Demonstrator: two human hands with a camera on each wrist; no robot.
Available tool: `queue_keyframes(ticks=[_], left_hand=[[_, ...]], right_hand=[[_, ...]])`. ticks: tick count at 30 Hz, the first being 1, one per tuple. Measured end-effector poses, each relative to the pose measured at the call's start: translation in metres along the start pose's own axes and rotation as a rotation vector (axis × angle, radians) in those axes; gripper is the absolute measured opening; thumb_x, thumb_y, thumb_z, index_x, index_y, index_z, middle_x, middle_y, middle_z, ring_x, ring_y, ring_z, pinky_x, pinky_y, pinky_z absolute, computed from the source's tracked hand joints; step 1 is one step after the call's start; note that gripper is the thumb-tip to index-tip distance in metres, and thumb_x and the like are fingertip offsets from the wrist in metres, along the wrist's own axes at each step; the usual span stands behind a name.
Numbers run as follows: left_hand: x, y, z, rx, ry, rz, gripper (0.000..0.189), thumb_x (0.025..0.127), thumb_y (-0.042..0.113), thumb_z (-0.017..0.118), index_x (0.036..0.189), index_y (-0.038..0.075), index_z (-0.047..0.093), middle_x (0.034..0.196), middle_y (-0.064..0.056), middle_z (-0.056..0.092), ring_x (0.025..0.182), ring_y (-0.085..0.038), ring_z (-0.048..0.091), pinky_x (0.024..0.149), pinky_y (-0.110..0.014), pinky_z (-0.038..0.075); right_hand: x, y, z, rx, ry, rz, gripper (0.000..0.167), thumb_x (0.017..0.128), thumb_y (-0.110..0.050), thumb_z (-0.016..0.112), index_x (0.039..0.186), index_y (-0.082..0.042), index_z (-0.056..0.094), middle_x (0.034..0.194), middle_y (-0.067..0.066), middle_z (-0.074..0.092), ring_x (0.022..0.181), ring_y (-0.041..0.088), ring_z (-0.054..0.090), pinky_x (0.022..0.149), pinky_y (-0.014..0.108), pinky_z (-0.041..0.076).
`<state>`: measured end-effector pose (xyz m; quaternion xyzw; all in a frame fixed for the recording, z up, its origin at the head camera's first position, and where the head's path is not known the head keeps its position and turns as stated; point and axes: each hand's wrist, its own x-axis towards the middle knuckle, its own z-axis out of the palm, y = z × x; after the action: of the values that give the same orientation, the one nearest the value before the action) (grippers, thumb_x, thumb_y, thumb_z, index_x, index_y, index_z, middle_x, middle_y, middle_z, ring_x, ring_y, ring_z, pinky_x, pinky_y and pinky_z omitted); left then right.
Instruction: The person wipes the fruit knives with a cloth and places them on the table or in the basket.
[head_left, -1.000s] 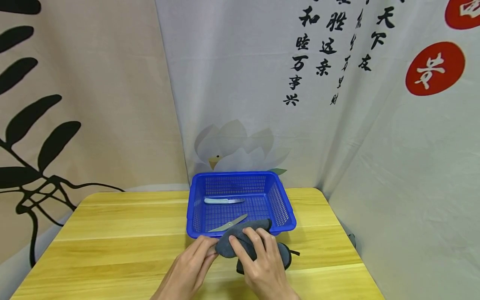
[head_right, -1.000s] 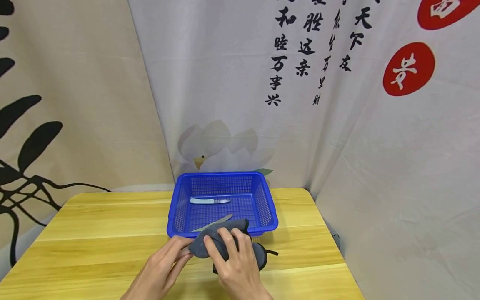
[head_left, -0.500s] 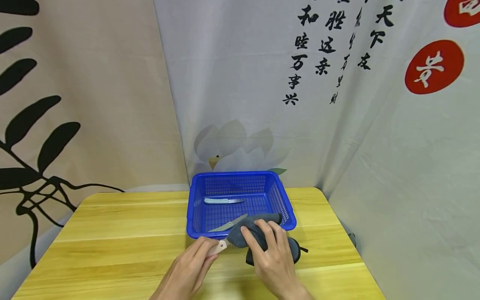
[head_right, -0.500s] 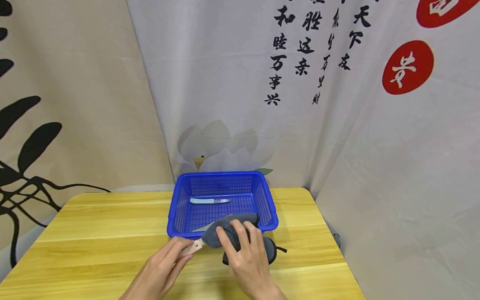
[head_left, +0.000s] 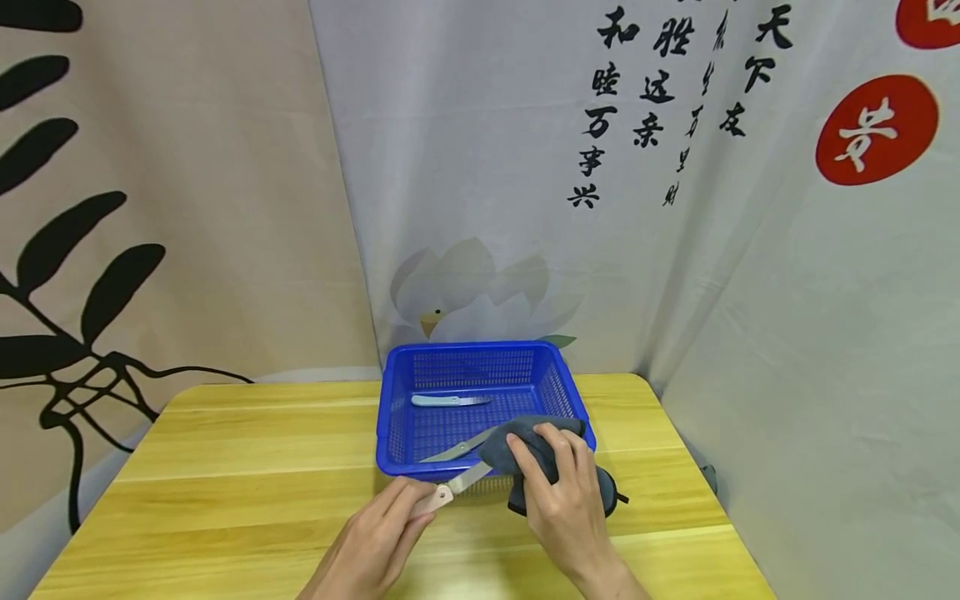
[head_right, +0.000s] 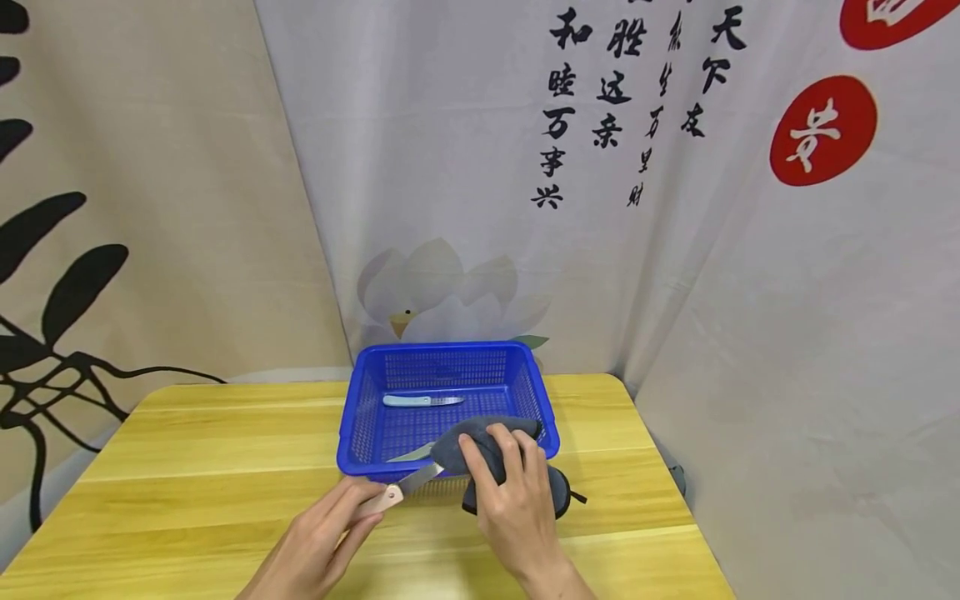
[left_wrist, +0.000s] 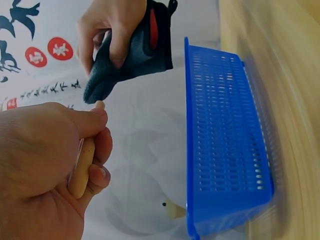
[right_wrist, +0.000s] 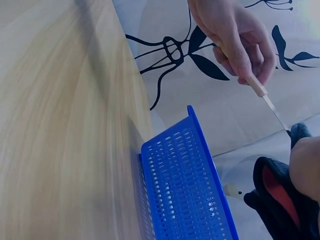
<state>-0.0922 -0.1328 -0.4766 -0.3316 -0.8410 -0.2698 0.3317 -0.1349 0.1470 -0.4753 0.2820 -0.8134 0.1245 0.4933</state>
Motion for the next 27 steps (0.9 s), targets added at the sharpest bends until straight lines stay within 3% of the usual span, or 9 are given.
queue_keyframes(ticks=[6, 10, 14, 19, 25, 27], left_hand=[[-0.002, -0.002, 0.0, -0.036, 0.021, -0.04, 0.031, 0.121, 0.032, 0.051, 0.129, 0.011, 0.072, 0.118, 0.003, 0.073, 0.096, -0.004, 0.066, 0.081, -0.017, 0.059], [0.0, -0.001, -0.001, -0.02, 0.018, -0.087, 0.014, 0.114, 0.02, 0.069, 0.126, 0.013, 0.072, 0.115, 0.005, 0.072, 0.094, -0.001, 0.064, 0.077, -0.017, 0.058], [0.003, 0.002, -0.001, -0.019, 0.018, -0.114, 0.027, 0.101, 0.005, 0.084, 0.124, 0.014, 0.074, 0.113, 0.007, 0.073, 0.092, 0.001, 0.063, 0.074, -0.016, 0.055], [0.006, 0.004, 0.001, 0.0, 0.015, -0.111, 0.028, 0.099, 0.004, 0.085, 0.124, 0.011, 0.075, 0.112, 0.004, 0.074, 0.093, -0.003, 0.069, 0.076, -0.019, 0.06], [0.009, 0.006, 0.002, -0.002, 0.018, -0.114, 0.051, 0.081, -0.011, 0.091, 0.125, 0.01, 0.074, 0.112, 0.001, 0.076, 0.096, -0.007, 0.074, 0.079, -0.02, 0.063], [0.01, 0.006, 0.003, 0.005, 0.028, -0.109, 0.051, 0.08, -0.012, 0.091, 0.124, 0.01, 0.074, 0.111, 0.002, 0.076, 0.097, -0.007, 0.075, 0.08, -0.02, 0.063]], right_hand=[[0.001, -0.002, -0.001, 0.053, 0.072, 0.022, 0.037, 0.119, -0.016, 0.047, 0.132, -0.01, 0.081, 0.13, 0.027, 0.069, 0.108, 0.042, 0.062, 0.087, 0.056, 0.059], [0.003, -0.011, -0.002, 0.1, 0.13, -0.039, 0.035, 0.117, -0.014, 0.05, 0.129, -0.008, 0.082, 0.125, 0.027, 0.071, 0.106, 0.041, 0.063, 0.089, 0.051, 0.057], [0.007, -0.025, -0.001, 0.136, 0.158, -0.122, 0.033, 0.117, -0.012, 0.051, 0.126, -0.007, 0.082, 0.121, 0.025, 0.072, 0.104, 0.04, 0.064, 0.089, 0.048, 0.056], [0.006, -0.037, 0.003, 0.157, 0.145, -0.185, 0.031, 0.116, -0.013, 0.053, 0.126, -0.008, 0.082, 0.12, 0.024, 0.073, 0.103, 0.036, 0.065, 0.087, 0.045, 0.057], [0.003, -0.046, 0.007, 0.146, 0.104, -0.215, 0.033, 0.114, -0.013, 0.052, 0.128, -0.012, 0.082, 0.124, 0.021, 0.073, 0.104, 0.034, 0.065, 0.088, 0.045, 0.058], [0.002, -0.049, 0.008, 0.124, 0.091, -0.224, 0.034, 0.113, -0.012, 0.051, 0.128, -0.014, 0.082, 0.124, 0.019, 0.074, 0.104, 0.033, 0.064, 0.087, 0.045, 0.057]])
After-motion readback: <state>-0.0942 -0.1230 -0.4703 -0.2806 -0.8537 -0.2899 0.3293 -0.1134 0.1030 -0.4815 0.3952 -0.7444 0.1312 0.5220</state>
